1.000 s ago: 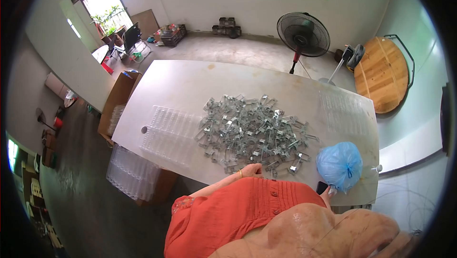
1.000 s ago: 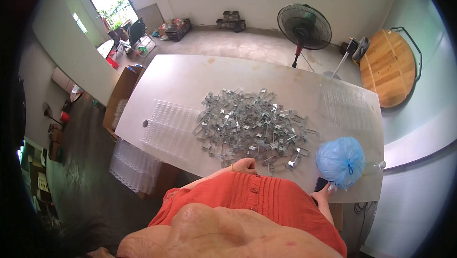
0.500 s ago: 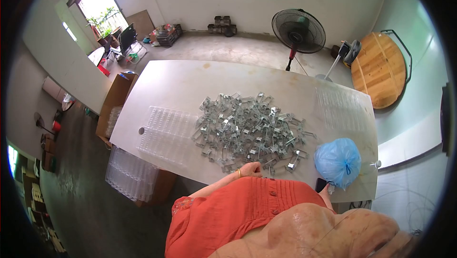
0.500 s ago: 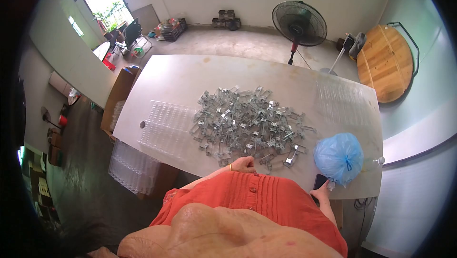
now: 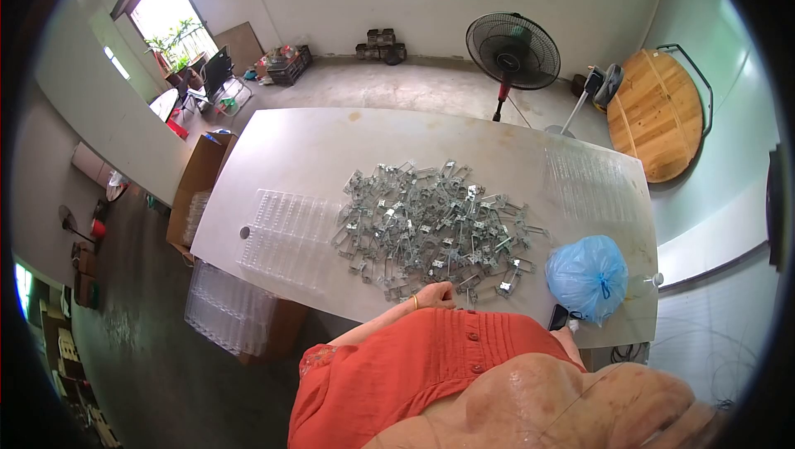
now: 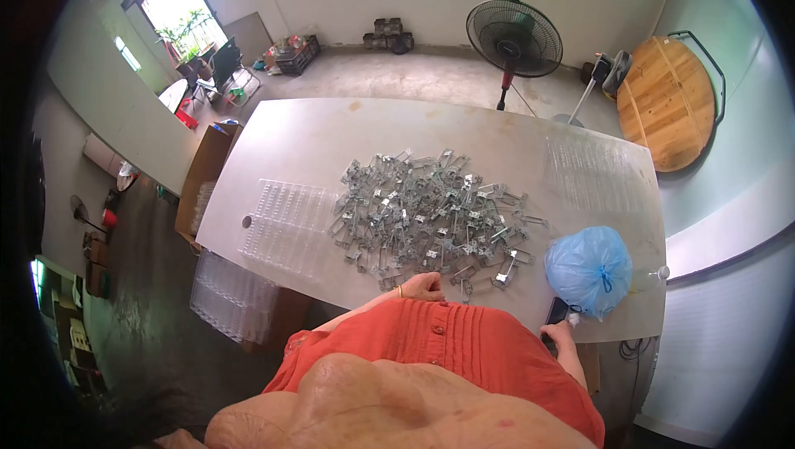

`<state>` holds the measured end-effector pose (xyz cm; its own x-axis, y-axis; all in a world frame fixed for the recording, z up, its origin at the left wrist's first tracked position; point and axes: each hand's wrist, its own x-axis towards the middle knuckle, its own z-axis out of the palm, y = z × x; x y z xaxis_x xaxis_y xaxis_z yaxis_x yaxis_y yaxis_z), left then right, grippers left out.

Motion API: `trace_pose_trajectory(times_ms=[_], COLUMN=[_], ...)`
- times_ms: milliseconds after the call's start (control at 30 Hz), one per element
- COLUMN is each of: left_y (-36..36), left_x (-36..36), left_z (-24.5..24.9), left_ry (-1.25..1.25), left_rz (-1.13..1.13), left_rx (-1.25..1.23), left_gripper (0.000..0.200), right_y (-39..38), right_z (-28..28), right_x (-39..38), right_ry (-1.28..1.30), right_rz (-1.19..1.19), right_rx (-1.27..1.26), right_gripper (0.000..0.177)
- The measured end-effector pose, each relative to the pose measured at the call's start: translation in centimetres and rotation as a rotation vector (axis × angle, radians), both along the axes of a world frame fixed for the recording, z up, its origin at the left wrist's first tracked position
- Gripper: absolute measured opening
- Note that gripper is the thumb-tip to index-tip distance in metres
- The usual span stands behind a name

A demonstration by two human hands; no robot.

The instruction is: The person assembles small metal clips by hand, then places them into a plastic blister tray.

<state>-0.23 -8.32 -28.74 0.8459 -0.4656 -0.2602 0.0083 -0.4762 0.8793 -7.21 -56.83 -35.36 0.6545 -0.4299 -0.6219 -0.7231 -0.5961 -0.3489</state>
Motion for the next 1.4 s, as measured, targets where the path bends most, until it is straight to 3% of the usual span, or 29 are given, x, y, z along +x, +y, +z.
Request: trace_pose_trajectory(times_ms=[67, 167, 267, 467, 567, 667, 767, 867, 967, 1067, 1400], left_y=[0.0, 0.1, 0.0, 0.1, 0.0, 0.1, 0.2, 0.2, 0.3, 0.3, -0.2], left_x=[-0.1, -0.1, -0.3, -0.4, -0.4, -0.5, -0.5, -0.6, -0.5, -0.6, -0.1], left_z=[0.2, 0.0, 0.7, 1.1, 1.4, 1.1, 1.3, 1.0, 0.8, 0.8, 0.3], left_ry=[0.006, -0.008, 0.019, 0.036, 0.011, 0.021, 0.016, 0.020, 0.017, 0.040, 0.017], left_rz=[0.008, -0.002, 0.018, 0.028, 0.012, 0.018, 0.015, 0.032, 0.019, 0.044, 0.004], left_rx=[-0.019, -0.003, -0.013, -0.011, 0.026, 0.021, 0.035, 0.043, 0.044, 0.020, 0.039], left_gripper=[0.030, 0.030, 0.030, 0.030, 0.030, 0.030, 0.030, 0.031, 0.030, 0.030, 0.030], right_y=[-0.5, 0.1, -0.2, -1.0, -0.8, -1.7, -1.7, -3.4, -2.8, -1.7, 1.8], right_z=[0.4, 1.7, 0.2, 0.5, 0.7, -1.6, -0.6, -4.9, -4.2, -2.2, 0.7], right_x=[0.4, 0.1, -0.1, 0.8, 0.5, 0.4, 1.1, 0.3, 0.6, 0.5, -0.9], right_ry=[0.061, -0.086, -0.094, 0.128, 0.048, -0.050, 0.165, 0.076, 0.169, 0.156, 0.064], right_rz=[0.028, 0.019, -0.075, -0.176, -0.097, 0.008, 0.077, 0.111, 0.205, 0.332, 0.265], right_rx=[0.069, 0.091, -0.034, 0.383, 0.384, 0.251, 0.060, -0.063, -0.147, -0.252, -0.380], right_gripper=[0.073, 0.067, 0.059, 0.046, 0.046, 0.050, 0.079, 0.114, 0.132, 0.129, 0.112])
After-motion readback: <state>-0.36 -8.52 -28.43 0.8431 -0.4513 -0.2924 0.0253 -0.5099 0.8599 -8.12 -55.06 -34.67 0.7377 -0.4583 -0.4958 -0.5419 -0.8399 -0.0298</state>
